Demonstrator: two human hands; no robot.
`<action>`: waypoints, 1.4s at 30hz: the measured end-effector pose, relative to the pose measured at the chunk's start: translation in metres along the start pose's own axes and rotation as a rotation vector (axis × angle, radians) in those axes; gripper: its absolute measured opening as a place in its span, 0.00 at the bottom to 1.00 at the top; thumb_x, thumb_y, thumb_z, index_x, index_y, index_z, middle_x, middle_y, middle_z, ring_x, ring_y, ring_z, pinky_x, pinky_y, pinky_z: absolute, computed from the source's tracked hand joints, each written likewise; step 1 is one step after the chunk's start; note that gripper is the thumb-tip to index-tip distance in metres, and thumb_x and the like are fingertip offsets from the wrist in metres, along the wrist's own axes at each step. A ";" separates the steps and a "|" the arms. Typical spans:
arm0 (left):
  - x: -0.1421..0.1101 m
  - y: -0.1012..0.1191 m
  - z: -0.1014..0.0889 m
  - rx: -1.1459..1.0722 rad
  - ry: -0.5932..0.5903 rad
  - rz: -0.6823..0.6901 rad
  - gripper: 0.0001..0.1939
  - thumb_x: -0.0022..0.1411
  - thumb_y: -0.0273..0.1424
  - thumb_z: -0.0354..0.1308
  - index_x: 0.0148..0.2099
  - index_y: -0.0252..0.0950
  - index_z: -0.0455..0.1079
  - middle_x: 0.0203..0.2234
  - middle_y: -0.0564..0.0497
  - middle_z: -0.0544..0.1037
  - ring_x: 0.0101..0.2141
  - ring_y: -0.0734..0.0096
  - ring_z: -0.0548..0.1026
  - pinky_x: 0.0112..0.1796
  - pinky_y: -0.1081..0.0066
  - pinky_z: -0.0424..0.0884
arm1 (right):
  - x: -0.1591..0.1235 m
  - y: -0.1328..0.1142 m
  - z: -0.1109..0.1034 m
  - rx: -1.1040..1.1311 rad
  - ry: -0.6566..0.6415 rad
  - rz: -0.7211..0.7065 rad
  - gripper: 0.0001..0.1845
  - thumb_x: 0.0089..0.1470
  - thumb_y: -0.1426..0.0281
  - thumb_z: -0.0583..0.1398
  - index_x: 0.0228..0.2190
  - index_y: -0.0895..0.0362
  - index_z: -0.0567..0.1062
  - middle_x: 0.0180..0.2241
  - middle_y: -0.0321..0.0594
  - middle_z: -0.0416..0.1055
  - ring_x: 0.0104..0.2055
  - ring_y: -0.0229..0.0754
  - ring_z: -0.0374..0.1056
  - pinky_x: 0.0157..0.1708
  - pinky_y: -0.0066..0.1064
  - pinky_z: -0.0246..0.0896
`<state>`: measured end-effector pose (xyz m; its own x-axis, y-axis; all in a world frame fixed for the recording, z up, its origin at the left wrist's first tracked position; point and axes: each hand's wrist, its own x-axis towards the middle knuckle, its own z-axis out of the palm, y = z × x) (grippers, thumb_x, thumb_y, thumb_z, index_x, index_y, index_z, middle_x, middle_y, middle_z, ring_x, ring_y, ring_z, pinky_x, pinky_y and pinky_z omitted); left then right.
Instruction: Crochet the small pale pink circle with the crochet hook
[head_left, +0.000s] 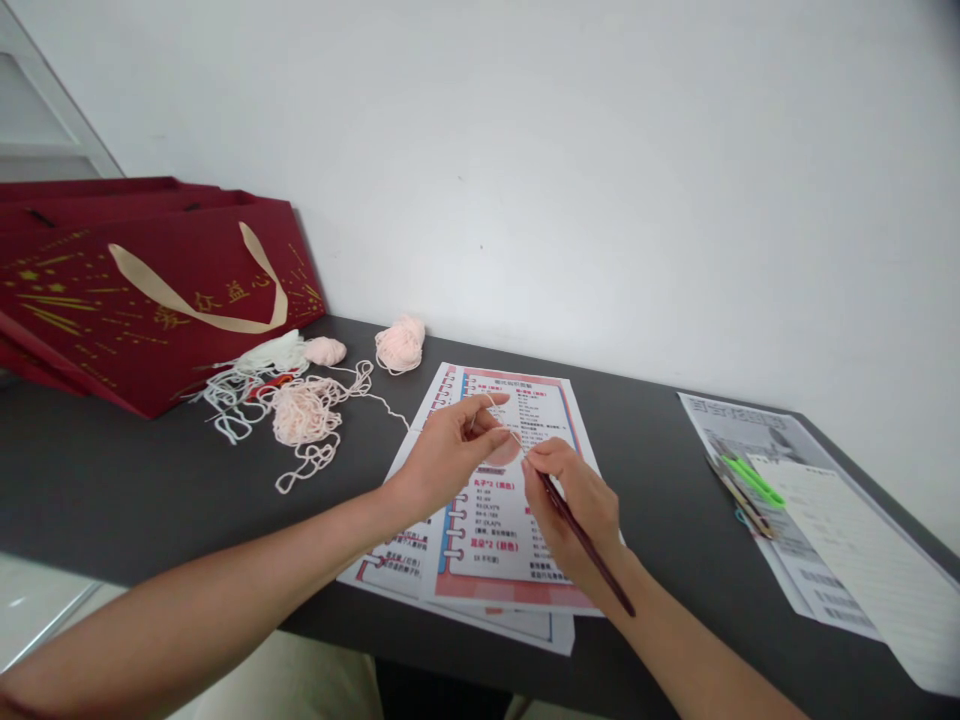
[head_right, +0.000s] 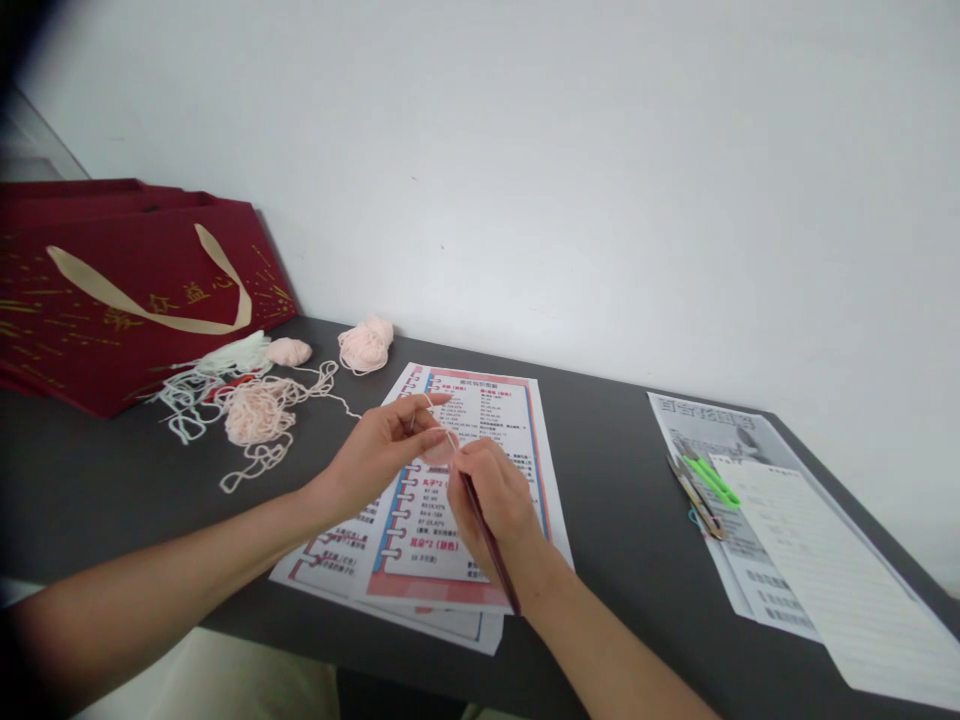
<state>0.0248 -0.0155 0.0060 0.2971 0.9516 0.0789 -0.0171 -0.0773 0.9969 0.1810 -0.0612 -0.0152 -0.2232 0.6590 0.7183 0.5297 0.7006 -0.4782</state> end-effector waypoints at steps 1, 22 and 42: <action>0.000 0.000 -0.001 0.057 0.015 0.028 0.22 0.56 0.30 0.60 0.53 0.31 0.68 0.25 0.55 0.71 0.28 0.75 0.68 0.32 0.72 0.64 | 0.000 -0.001 -0.001 0.037 0.027 0.072 0.09 0.56 0.79 0.55 0.33 0.52 0.65 0.30 0.35 0.68 0.30 0.38 0.65 0.30 0.30 0.61; 0.004 0.005 -0.008 0.037 -0.111 0.033 0.20 0.55 0.27 0.60 0.51 0.31 0.69 0.23 0.58 0.68 0.25 0.77 0.65 0.30 0.72 0.60 | 0.025 0.010 -0.013 1.075 0.010 0.749 0.06 0.50 0.74 0.60 0.23 0.56 0.69 0.20 0.32 0.66 0.20 0.33 0.57 0.21 0.27 0.53; 0.004 0.006 -0.007 -0.552 -0.235 -0.366 0.22 0.49 0.23 0.65 0.49 0.30 0.70 0.26 0.52 0.74 0.28 0.76 0.72 0.35 0.71 0.64 | 0.005 0.008 -0.003 0.335 0.010 0.203 0.08 0.57 0.77 0.56 0.35 0.51 0.67 0.33 0.36 0.67 0.31 0.36 0.65 0.29 0.30 0.61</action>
<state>0.0187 -0.0102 0.0122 0.5739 0.7932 -0.2036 -0.3404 0.4571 0.8217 0.1861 -0.0531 -0.0138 -0.1321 0.7917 0.5964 0.2654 0.6080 -0.7483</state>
